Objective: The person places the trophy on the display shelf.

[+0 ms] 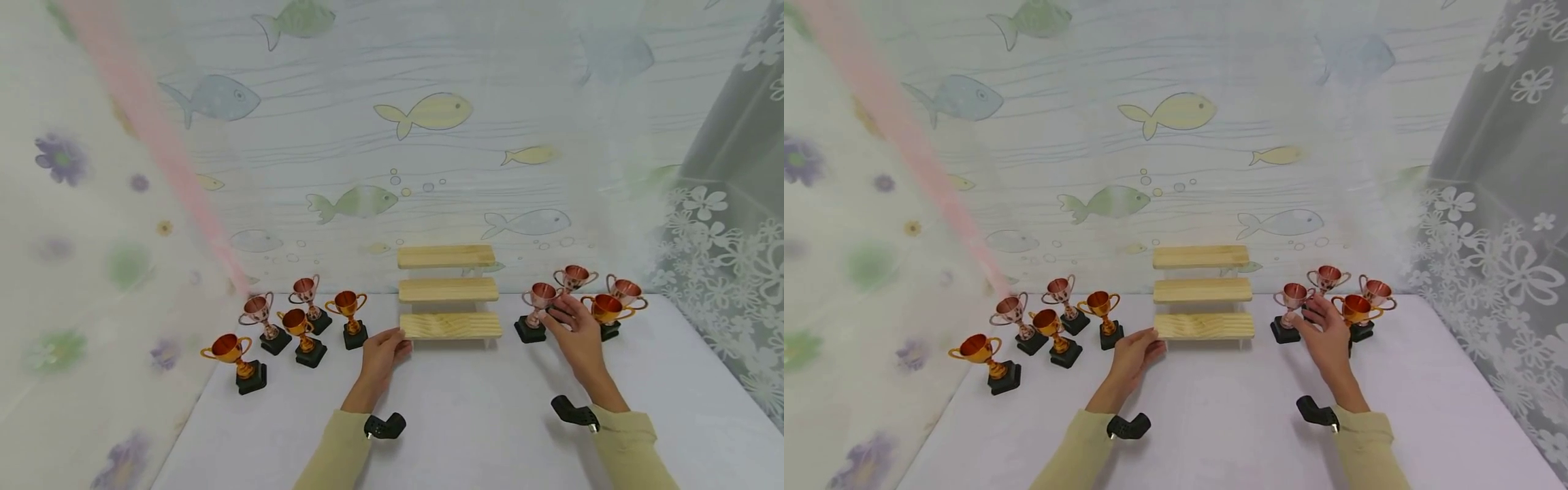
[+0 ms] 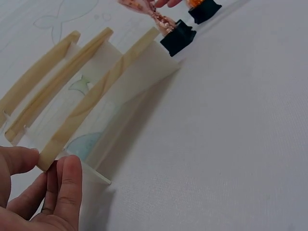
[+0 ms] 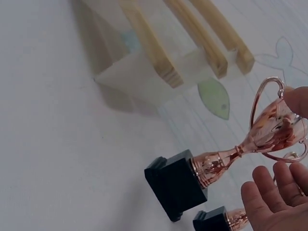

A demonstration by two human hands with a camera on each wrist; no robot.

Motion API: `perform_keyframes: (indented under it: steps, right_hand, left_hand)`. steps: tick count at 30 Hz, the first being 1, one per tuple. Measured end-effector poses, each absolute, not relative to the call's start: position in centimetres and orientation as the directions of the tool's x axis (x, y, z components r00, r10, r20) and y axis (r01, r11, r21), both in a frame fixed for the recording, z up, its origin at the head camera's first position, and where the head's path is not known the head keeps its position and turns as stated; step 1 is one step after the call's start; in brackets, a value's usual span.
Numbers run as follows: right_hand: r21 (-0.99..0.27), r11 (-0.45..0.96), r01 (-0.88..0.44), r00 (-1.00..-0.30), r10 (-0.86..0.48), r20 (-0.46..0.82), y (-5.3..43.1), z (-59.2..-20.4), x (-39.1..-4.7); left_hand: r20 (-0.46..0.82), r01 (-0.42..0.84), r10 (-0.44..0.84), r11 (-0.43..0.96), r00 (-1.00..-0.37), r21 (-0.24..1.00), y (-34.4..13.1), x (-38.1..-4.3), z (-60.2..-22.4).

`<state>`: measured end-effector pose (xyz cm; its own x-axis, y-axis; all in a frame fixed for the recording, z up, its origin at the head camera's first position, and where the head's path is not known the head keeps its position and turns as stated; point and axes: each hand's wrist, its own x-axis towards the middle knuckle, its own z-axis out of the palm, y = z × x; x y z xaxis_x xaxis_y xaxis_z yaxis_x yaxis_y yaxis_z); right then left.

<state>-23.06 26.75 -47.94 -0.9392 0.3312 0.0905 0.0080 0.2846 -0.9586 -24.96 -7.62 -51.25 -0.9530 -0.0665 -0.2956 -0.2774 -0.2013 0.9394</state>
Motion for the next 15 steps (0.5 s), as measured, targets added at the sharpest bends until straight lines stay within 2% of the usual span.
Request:
perform_keyframes:
  steps: [5, 15]
  right_hand:
    - [-0.958, 0.286, 0.015, -0.933, 0.348, 0.089, 26.7, -48.0, -23.6]
    - [-0.981, 0.184, 0.065, -0.927, 0.376, 0.009, 26.3, -47.7, -24.4]
  left_hand:
    - [-0.301, -0.281, -0.078, -0.197, -0.951, 0.939, -7.7, -24.9, -51.5]
    - [-0.301, -0.279, -0.077, -0.211, -0.951, 0.937, -7.9, -24.7, -51.6]
